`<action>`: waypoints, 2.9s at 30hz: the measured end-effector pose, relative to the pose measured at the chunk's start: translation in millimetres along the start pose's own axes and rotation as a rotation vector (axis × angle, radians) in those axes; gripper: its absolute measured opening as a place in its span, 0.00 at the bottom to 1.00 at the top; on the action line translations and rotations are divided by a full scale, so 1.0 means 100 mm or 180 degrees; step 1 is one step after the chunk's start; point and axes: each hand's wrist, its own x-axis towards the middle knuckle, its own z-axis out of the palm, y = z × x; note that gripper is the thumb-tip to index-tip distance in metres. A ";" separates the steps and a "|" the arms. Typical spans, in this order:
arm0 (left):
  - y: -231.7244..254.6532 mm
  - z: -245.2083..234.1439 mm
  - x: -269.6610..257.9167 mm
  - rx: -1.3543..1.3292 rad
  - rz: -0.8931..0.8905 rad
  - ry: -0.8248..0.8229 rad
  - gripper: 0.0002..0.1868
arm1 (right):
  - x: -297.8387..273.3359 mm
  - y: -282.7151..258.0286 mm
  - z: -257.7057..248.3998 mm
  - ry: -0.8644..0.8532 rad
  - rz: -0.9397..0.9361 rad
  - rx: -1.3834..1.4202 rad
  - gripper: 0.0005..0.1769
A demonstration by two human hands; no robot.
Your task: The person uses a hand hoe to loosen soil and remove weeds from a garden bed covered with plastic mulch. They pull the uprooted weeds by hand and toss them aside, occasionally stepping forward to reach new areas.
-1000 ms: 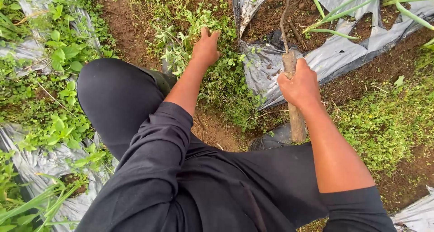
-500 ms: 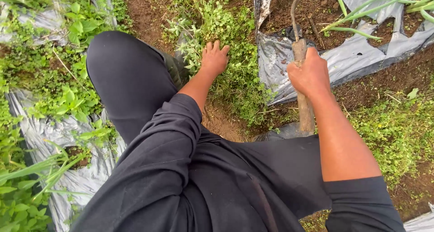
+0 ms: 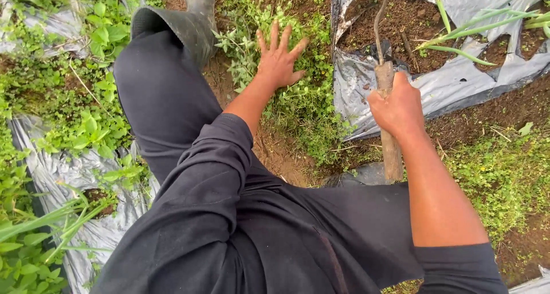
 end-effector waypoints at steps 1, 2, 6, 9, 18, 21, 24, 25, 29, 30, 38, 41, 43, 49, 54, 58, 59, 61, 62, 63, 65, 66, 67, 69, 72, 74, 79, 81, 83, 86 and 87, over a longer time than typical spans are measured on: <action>-0.03 -0.01 0.10 0.0002 0.0016 -0.0022 0.40 | 0.03 0.03 0.02 -0.0009 0.0025 0.0007 0.22; -0.05 -0.01 0.19 -0.0076 0.0117 -0.0131 0.46 | 0.05 0.07 0.05 -0.0064 0.0062 -0.0034 0.22; -0.11 0.17 0.50 -0.0142 0.0264 -0.0814 0.55 | 0.07 0.01 -0.03 -0.0071 0.0158 0.0112 0.22; -0.25 0.85 0.57 0.0027 -0.0008 -0.0843 0.57 | 0.18 0.12 0.07 -0.0091 0.0191 -0.0077 0.22; -1.06 1.72 -0.41 0.1312 -0.1181 -0.2792 0.24 | 0.44 0.24 0.09 -0.0019 -0.0188 0.0072 0.18; -1.28 2.07 -0.26 0.1222 -0.1099 -0.1568 0.19 | 0.38 0.13 0.11 -0.0013 -0.0245 0.0252 0.18; -0.75 0.94 -0.33 0.0653 -0.0328 -0.0372 0.30 | 0.25 0.04 0.12 0.0038 -0.0282 0.0280 0.17; -0.69 0.86 -0.35 0.0659 -0.0318 -0.0385 0.30 | 0.15 -0.08 0.09 0.0033 -0.0268 0.0287 0.17; -0.62 0.98 -0.47 0.0419 0.0193 -0.0949 0.39 | 0.01 -0.06 0.06 -0.0210 0.0068 -0.0055 0.13; -0.67 1.13 -0.52 0.0795 0.0168 -0.1056 0.41 | 0.05 0.06 0.09 -0.0142 -0.0169 0.0140 0.18; -0.65 1.15 -0.04 0.0509 -0.0162 -0.1017 0.28 | -0.02 0.03 0.12 -0.0235 0.0245 0.0089 0.18; -0.67 1.00 0.16 0.0342 -0.0136 -0.0631 0.36 | -0.04 -0.14 0.10 -0.0182 0.0328 0.0112 0.16; -0.73 1.08 0.38 0.0485 -0.0118 -0.0603 0.38 | -0.03 -0.25 0.09 -0.0167 0.0348 0.0114 0.15; -0.92 1.48 0.52 0.0509 0.0179 -0.0900 0.40 | -0.02 -0.44 0.07 -0.0302 0.0529 0.0144 0.15; -1.03 1.38 0.07 0.0886 -0.0295 -0.1630 0.27 | 0.08 -0.29 0.07 -0.0315 0.0367 0.0104 0.13; -1.24 1.81 -0.04 0.0765 -0.0885 -0.1817 0.28 | 0.11 -0.27 0.04 -0.0314 0.0246 0.0132 0.14; -1.26 1.85 -0.06 0.0746 -0.1000 -0.1845 0.26 | 0.13 -0.25 0.05 -0.0338 0.0250 0.0102 0.16; -1.20 1.75 -0.04 0.0732 -0.1123 -0.1840 0.25 | 0.13 -0.22 0.06 -0.0337 0.0234 0.0078 0.17; -1.11 1.61 -0.02 0.0499 -0.1154 -0.1621 0.25 | 0.10 -0.22 0.05 -0.0287 0.0189 0.0143 0.18; -1.01 1.48 -0.01 0.0269 -0.1177 -0.1400 0.25 | 0.07 -0.22 0.05 -0.0234 0.0147 0.0211 0.20; -0.91 1.61 0.18 0.0123 -0.1021 -0.1046 0.25 | 0.08 -0.13 0.04 -0.0214 0.0026 0.0227 0.20; -0.86 1.68 0.27 -0.0027 -0.0860 -0.0726 0.25 | 0.09 -0.09 0.05 -0.0220 -0.0077 0.0233 0.21; -0.82 1.58 0.21 -0.0012 -0.0866 -0.0699 0.25 | 0.08 -0.07 0.05 -0.0202 -0.0098 0.0246 0.21; -0.71 1.40 0.08 -0.0861 -0.0798 -0.0379 0.15 | 0.05 0.00 0.05 -0.0101 -0.0195 0.0445 0.21; -0.66 1.21 -0.23 -0.1002 -0.0864 -0.0265 0.14 | 0.09 0.15 0.07 0.0017 -0.0258 0.0459 0.25; -0.67 1.20 -0.21 -0.0966 -0.0883 -0.0312 0.14 | 0.10 0.21 0.05 0.0088 -0.0311 0.0425 0.25; -0.53 0.67 -0.31 -0.0895 -0.0822 -0.0201 0.19 | -0.14 0.07 -0.08 0.0248 -0.0413 0.0388 0.23; -0.37 0.24 -0.43 -0.0902 -0.1145 -0.0733 0.17 | -0.40 -0.21 -0.24 -0.0067 0.0485 0.0481 0.17; -0.34 0.18 -0.44 -0.1110 -0.1150 -0.0582 0.12 | -0.40 -0.21 -0.24 -0.0036 0.0487 0.0503 0.15; -0.33 0.19 -0.37 -0.1416 -0.1110 -0.0391 0.09 | -0.40 -0.17 -0.24 0.0025 0.0464 0.0565 0.14; -0.31 0.23 -0.35 -0.1510 -0.1061 -0.0377 0.11 | -0.42 -0.13 -0.22 0.0044 0.0461 0.0606 0.14</action>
